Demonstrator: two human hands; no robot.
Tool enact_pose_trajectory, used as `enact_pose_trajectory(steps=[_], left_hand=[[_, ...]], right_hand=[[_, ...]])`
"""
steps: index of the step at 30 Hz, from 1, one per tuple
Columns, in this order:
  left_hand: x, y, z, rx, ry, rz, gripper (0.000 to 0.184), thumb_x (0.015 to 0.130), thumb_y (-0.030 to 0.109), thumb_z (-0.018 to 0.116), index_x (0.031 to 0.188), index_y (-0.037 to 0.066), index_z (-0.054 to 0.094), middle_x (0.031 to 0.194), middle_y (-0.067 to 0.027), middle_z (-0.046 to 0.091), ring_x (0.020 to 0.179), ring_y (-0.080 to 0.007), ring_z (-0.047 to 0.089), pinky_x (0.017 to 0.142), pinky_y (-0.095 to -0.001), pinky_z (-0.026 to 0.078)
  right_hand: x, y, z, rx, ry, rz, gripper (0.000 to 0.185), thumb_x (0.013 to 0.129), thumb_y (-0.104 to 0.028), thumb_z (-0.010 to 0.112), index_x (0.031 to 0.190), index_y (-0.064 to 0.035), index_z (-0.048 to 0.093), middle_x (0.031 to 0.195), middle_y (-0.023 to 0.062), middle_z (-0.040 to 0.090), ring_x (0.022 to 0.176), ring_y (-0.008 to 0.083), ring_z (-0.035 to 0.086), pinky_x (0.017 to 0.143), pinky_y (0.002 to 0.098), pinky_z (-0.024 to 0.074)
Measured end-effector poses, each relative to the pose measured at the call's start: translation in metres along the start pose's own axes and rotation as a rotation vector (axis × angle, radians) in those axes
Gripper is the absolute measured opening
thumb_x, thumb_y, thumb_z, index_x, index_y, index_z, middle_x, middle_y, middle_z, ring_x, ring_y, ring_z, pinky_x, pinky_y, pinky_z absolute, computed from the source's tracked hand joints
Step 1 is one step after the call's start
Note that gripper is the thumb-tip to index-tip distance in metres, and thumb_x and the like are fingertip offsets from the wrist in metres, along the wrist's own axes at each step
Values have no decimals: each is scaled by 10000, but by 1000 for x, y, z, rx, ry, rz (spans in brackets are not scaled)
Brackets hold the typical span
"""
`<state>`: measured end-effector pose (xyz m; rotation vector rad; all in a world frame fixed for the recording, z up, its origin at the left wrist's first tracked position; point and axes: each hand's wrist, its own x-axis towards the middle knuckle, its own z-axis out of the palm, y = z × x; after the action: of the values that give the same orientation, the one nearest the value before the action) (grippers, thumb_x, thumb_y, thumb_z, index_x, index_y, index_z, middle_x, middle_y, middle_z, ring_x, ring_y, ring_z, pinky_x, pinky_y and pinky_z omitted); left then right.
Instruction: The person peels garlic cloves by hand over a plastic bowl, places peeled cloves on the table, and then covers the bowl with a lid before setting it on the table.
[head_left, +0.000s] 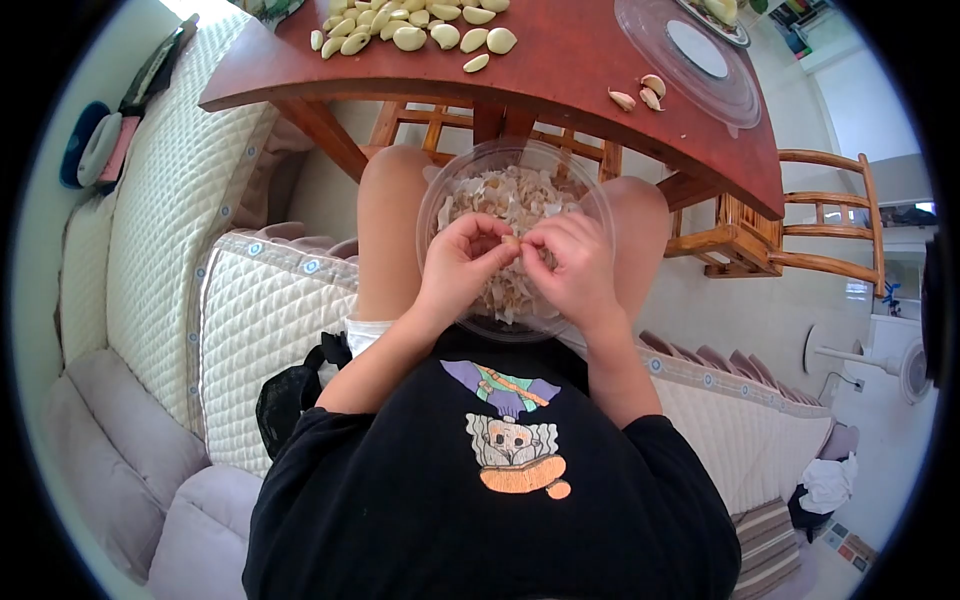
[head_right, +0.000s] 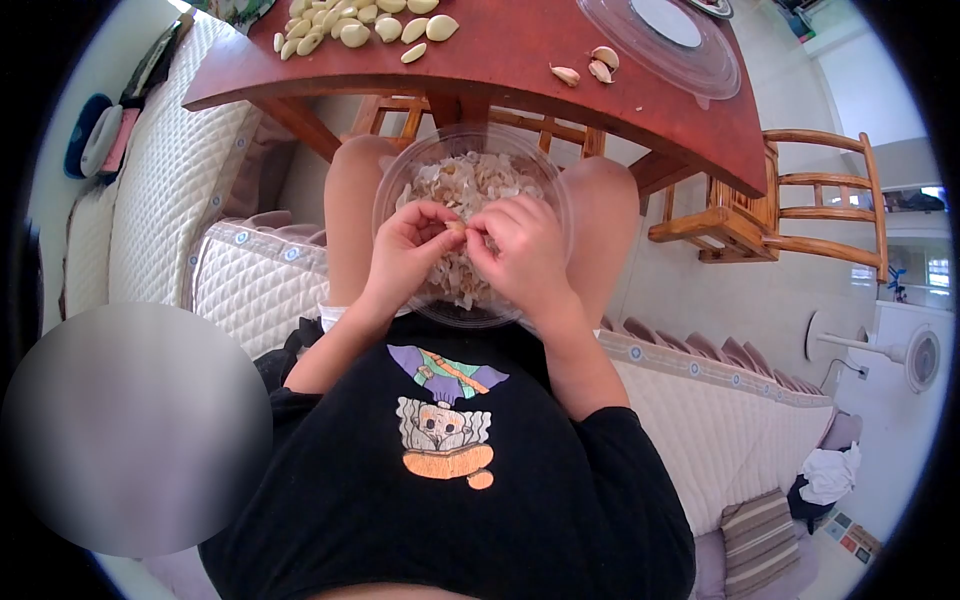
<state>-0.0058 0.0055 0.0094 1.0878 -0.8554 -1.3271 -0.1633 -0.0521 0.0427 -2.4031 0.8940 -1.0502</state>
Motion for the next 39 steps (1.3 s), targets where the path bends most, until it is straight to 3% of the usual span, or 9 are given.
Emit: enact_pose_trajectory(steps=[18, 39], left_hand=[[1, 0, -1, 137, 26, -4, 150, 818, 4, 674, 955, -7, 615, 878, -38, 648, 810, -91, 613, 725, -221, 509], [1, -2, -1, -12, -39, 17, 167, 827, -8, 660, 980, -6, 594, 872, -37, 638, 793, -94, 612, 719, -218, 508]], right_hand=[[-4, 4, 4, 150, -5, 84, 88, 683, -83, 661, 716, -41, 591, 746, 98, 602, 737, 294, 578, 662, 385, 443], [-11, 1, 6, 124, 64, 80, 77, 704, -87, 648, 734, -36, 598, 766, 95, 607, 763, 294, 573, 688, 389, 440]])
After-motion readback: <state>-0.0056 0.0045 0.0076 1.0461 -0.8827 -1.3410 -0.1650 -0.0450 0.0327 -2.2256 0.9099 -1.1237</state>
